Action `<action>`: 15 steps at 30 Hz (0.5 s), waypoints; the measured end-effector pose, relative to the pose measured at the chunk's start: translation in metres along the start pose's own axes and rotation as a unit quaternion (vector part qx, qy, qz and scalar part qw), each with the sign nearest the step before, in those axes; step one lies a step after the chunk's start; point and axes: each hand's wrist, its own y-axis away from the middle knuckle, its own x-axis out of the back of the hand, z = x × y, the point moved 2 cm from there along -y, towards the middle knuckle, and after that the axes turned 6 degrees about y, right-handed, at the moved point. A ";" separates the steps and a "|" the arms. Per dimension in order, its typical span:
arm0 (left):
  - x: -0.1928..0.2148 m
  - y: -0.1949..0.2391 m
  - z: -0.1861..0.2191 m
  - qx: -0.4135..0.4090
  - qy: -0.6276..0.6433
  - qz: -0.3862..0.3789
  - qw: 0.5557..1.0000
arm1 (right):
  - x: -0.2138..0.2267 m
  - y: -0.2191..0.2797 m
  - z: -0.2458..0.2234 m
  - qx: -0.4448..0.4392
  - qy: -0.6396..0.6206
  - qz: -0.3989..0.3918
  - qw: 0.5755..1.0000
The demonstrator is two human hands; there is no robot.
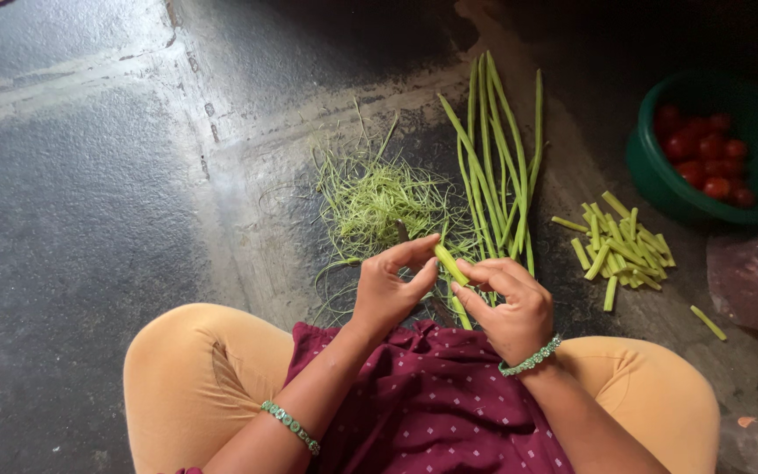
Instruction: The person sits on the floor and peels the fibrous strings from long green beans by hand. The peeled beans are placed in a pile, and the removed strings are discarded to the side.
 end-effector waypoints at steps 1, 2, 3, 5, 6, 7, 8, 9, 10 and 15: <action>0.000 0.000 0.000 -0.005 -0.014 0.002 1.000 | 0.000 0.000 0.000 0.000 0.000 -0.001 1.000; 0.000 0.000 0.000 -0.011 -0.027 0.004 1.000 | -0.001 0.000 0.001 0.001 0.000 -0.003 1.000; 0.000 -0.001 0.000 -0.016 -0.041 0.006 0.999 | -0.001 0.000 0.002 0.001 0.000 -0.004 1.000; 0.001 -0.001 0.002 -0.067 -0.076 0.016 0.995 | -0.002 0.000 0.004 0.008 -0.014 0.000 1.000; 0.002 -0.001 0.003 -0.092 -0.093 0.021 0.991 | -0.003 0.000 0.005 0.011 -0.021 0.002 1.000; 0.002 -0.001 0.003 -0.096 -0.100 0.021 0.990 | -0.004 0.000 0.007 0.012 -0.020 -0.001 1.000; 0.002 -0.001 0.003 -0.101 -0.106 0.020 0.989 | -0.005 0.001 0.008 0.013 -0.019 -0.003 1.000; 0.002 0.000 0.002 -0.105 -0.113 0.019 0.988 | -0.006 0.002 0.010 0.014 -0.018 -0.006 1.000; 0.002 0.000 0.001 -0.101 -0.116 0.020 0.988 | -0.007 0.002 0.013 0.010 -0.015 -0.015 1.000; 0.000 -0.001 -0.004 -0.062 -0.128 0.020 0.990 | -0.010 0.002 0.018 0.010 -0.038 -0.038 0.999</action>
